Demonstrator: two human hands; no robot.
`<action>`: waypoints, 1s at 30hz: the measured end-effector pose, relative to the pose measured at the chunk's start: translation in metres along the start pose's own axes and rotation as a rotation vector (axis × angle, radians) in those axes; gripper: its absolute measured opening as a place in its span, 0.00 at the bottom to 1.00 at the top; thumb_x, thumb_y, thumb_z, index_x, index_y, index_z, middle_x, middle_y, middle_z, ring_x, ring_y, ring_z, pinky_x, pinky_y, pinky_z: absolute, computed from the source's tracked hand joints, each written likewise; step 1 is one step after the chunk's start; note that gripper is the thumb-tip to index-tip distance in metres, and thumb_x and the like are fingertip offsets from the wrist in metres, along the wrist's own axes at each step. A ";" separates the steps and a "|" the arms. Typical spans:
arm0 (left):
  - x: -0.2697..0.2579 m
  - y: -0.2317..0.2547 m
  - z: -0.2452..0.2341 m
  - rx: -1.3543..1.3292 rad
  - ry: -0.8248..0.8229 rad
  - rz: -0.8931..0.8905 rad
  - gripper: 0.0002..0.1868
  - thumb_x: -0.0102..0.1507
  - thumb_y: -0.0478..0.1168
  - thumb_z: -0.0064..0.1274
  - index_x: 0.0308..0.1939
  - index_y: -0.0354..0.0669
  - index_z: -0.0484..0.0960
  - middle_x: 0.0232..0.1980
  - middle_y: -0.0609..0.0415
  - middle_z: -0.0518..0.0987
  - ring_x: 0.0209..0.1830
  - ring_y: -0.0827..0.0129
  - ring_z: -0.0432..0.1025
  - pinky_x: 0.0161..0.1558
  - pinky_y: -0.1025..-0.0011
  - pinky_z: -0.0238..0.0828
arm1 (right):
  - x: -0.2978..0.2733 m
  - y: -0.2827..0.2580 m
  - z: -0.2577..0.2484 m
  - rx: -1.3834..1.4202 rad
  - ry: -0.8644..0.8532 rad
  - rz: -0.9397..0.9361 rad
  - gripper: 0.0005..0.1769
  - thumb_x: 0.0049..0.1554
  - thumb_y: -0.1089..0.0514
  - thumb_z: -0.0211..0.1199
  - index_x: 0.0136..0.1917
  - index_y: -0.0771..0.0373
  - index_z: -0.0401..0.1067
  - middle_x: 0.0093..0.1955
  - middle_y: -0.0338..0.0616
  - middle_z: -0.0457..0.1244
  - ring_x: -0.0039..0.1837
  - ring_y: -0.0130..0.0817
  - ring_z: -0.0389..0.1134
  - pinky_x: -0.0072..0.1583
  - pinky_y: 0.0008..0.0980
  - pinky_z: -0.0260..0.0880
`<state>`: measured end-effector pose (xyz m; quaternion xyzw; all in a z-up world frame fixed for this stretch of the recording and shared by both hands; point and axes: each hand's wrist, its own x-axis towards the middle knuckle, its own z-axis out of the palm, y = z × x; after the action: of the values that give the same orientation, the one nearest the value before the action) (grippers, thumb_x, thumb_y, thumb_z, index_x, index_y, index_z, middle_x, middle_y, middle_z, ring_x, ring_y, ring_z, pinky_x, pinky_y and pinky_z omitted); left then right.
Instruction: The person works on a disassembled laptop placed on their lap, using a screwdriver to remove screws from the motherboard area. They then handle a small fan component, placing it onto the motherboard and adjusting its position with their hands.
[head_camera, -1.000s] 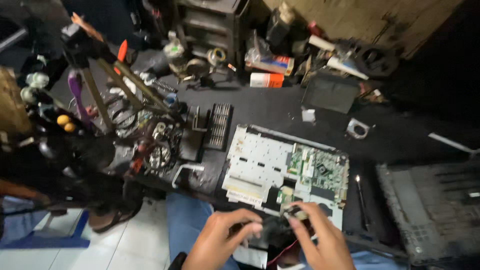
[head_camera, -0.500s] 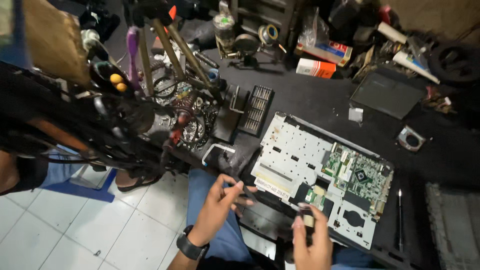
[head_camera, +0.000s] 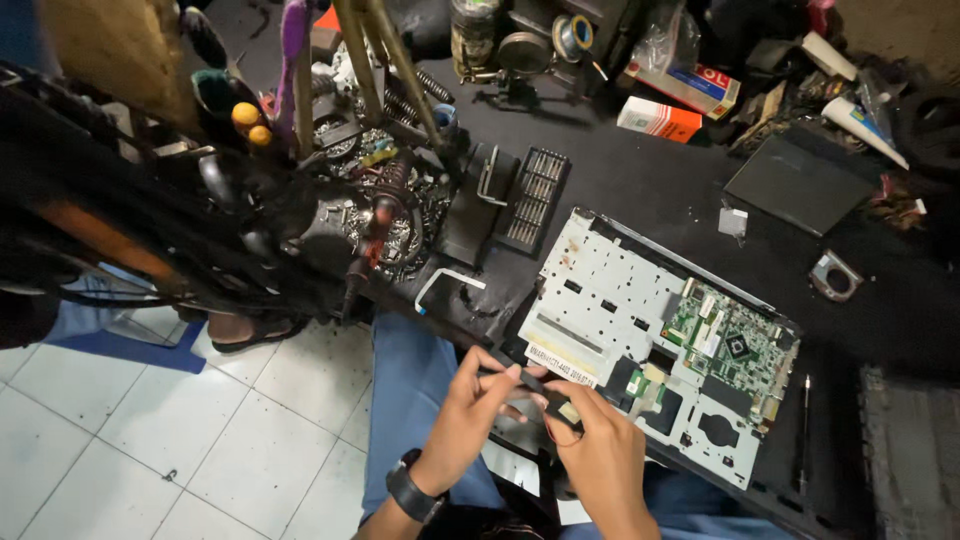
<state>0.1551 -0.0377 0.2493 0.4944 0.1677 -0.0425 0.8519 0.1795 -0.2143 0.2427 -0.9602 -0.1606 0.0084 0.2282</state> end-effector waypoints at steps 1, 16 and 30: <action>0.001 -0.001 -0.006 -0.004 0.000 -0.001 0.12 0.70 0.42 0.47 0.37 0.46 0.60 0.53 0.39 0.88 0.43 0.59 0.86 0.34 0.70 0.83 | 0.001 -0.001 -0.002 -0.003 -0.002 -0.001 0.20 0.48 0.54 0.72 0.54 0.39 0.75 0.53 0.22 0.72 0.47 0.39 0.73 0.42 0.41 0.69; 0.022 0.011 -0.046 1.174 0.104 0.749 0.34 0.66 0.51 0.60 0.74 0.53 0.66 0.48 0.57 0.69 0.51 0.68 0.71 0.62 0.59 0.66 | 0.009 -0.012 -0.012 0.100 -0.030 0.108 0.11 0.53 0.49 0.72 0.50 0.43 0.76 0.46 0.27 0.75 0.28 0.37 0.59 0.37 0.34 0.60; 0.014 0.020 -0.036 0.938 0.103 0.593 0.18 0.65 0.45 0.59 0.58 0.49 0.80 0.55 0.59 0.78 0.56 0.64 0.72 0.60 0.66 0.65 | 0.002 0.003 -0.005 0.121 0.009 0.069 0.18 0.50 0.57 0.71 0.54 0.41 0.76 0.52 0.27 0.74 0.32 0.41 0.66 0.40 0.37 0.65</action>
<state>0.1646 0.0043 0.2451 0.8480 0.0258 0.1530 0.5068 0.1827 -0.2183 0.2457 -0.9497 -0.1258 0.0217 0.2861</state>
